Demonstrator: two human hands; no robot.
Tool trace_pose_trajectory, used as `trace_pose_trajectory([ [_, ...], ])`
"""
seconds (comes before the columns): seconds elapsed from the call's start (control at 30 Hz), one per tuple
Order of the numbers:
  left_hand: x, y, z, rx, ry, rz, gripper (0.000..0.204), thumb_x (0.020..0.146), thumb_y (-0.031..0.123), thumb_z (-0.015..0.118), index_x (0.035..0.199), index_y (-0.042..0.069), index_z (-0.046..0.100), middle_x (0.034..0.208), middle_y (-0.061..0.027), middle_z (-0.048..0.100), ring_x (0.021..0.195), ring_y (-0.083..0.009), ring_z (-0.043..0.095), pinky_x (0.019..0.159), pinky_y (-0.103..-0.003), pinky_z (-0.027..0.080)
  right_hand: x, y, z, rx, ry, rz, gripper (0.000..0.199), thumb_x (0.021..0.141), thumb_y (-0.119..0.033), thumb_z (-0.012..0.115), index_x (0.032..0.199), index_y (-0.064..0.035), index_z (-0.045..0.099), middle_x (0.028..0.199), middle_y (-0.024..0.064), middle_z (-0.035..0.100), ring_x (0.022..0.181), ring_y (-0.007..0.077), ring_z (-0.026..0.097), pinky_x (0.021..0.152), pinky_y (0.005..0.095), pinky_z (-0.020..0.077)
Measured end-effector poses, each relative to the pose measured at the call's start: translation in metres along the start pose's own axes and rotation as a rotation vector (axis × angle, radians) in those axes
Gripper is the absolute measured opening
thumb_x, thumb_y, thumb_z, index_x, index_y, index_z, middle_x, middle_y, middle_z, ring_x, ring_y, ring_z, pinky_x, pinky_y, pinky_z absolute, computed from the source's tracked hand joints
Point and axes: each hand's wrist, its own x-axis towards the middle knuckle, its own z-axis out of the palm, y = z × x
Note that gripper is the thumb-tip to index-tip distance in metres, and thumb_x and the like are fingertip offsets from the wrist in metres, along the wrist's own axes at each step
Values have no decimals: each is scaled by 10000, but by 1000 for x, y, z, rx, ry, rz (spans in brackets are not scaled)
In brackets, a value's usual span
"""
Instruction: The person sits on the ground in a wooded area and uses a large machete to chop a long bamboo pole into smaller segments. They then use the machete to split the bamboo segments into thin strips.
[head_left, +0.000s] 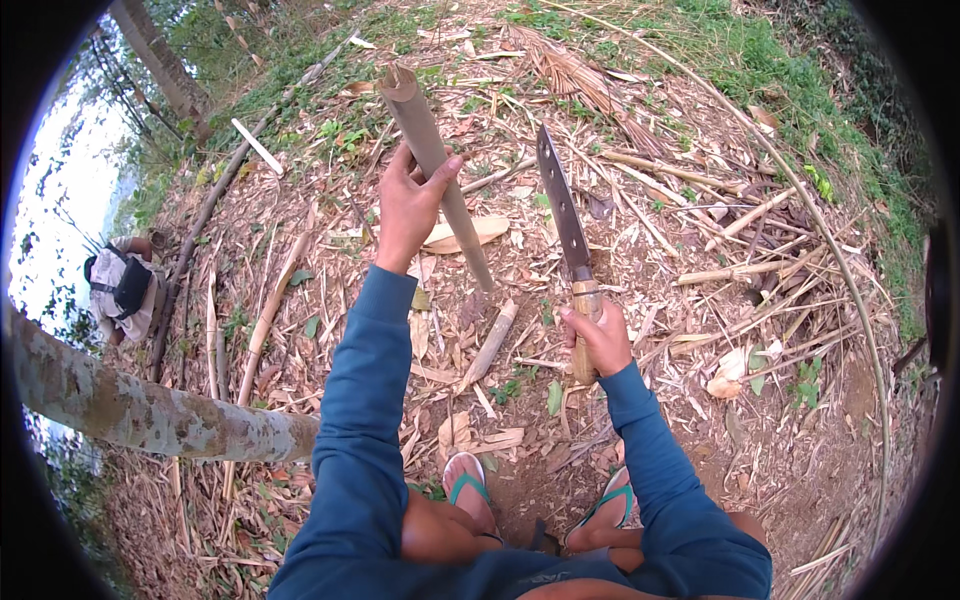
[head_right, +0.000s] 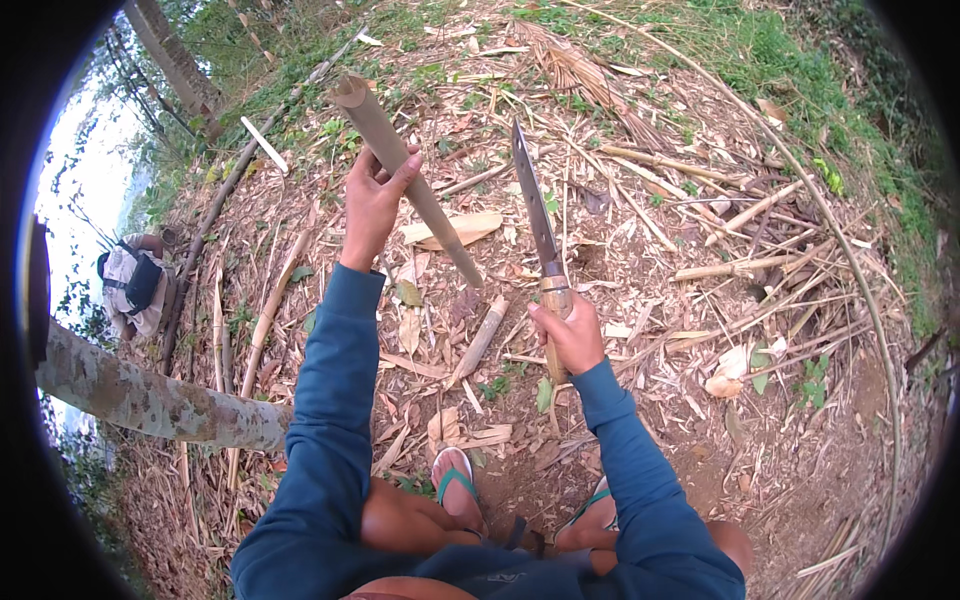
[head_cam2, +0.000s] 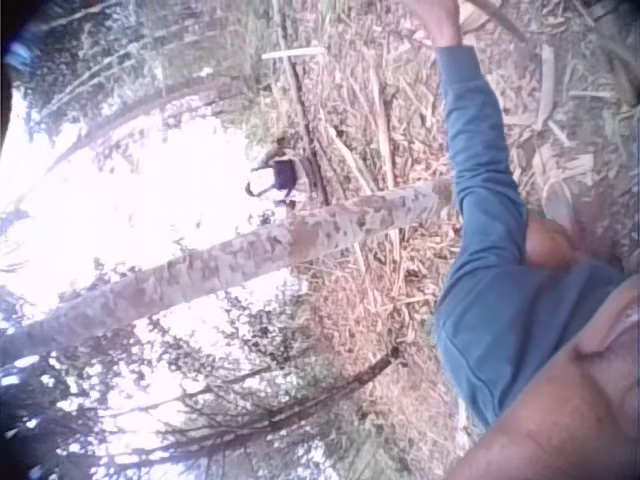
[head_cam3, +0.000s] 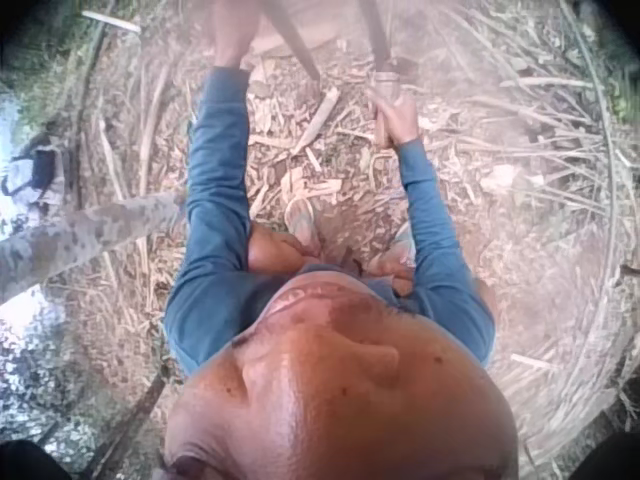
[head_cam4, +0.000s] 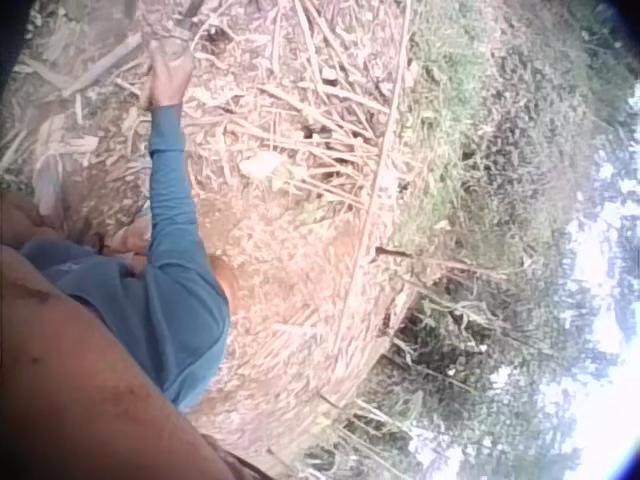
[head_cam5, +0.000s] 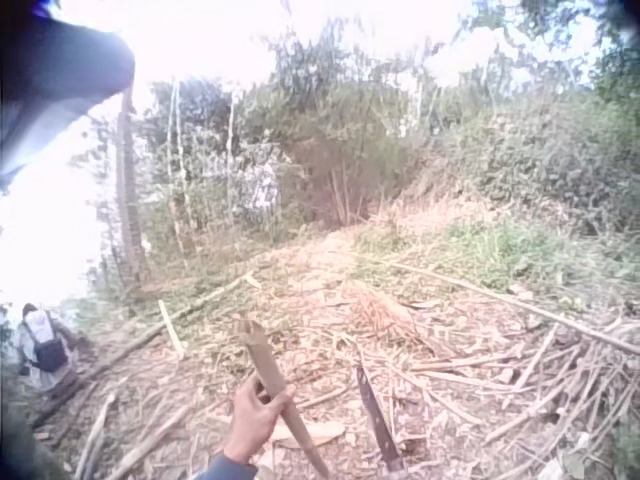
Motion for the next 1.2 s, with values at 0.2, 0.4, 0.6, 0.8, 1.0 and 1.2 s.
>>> trace_pose_trajectory([
  [0.2,0,-16,65,69,14,-57,388,851,185,763,1140,-14,597,903,-117,703,773,-186,683,698,-330,550,7,-137,9,-32,-57,-330,269,869,-109,674,1098,-6,578,782,20,616,645,72,578,591,244,480],
  [0.4,-20,-43,103,254,29,-58,342,797,244,801,957,-6,632,738,-143,688,644,-265,655,621,-374,493,-4,-201,15,-174,-15,-399,255,901,-206,706,1032,-20,591,778,9,613,699,55,575,617,229,469],
  [0.6,-15,-45,103,281,22,-66,375,796,227,813,1016,-22,638,800,-136,710,705,-199,681,633,-336,524,4,-187,16,-31,-6,-545,220,908,-192,697,982,-7,606,785,4,638,687,64,584,615,258,486],
  [0.8,-20,-59,108,211,76,103,314,806,236,794,919,-13,640,760,-135,697,671,-207,672,598,-352,493,37,-141,9,-508,50,-207,293,825,-231,702,985,15,678,727,114,678,664,158,658,631,325,522],
  [1.0,-23,-70,109,160,-31,-120,415,921,62,648,1287,-91,528,1146,-227,661,1011,-294,680,836,-371,559,34,-134,-5,-528,38,-288,362,761,-292,709,874,44,636,654,174,626,596,296,629,603,394,498],
  [1.2,-25,-74,97,105,-120,-43,404,933,2,592,1307,-118,495,1165,-232,649,1063,-276,657,862,-374,533,24,-144,2,-182,-178,26,403,763,-288,719,962,48,621,655,179,621,593,270,626,600,383,505],
])
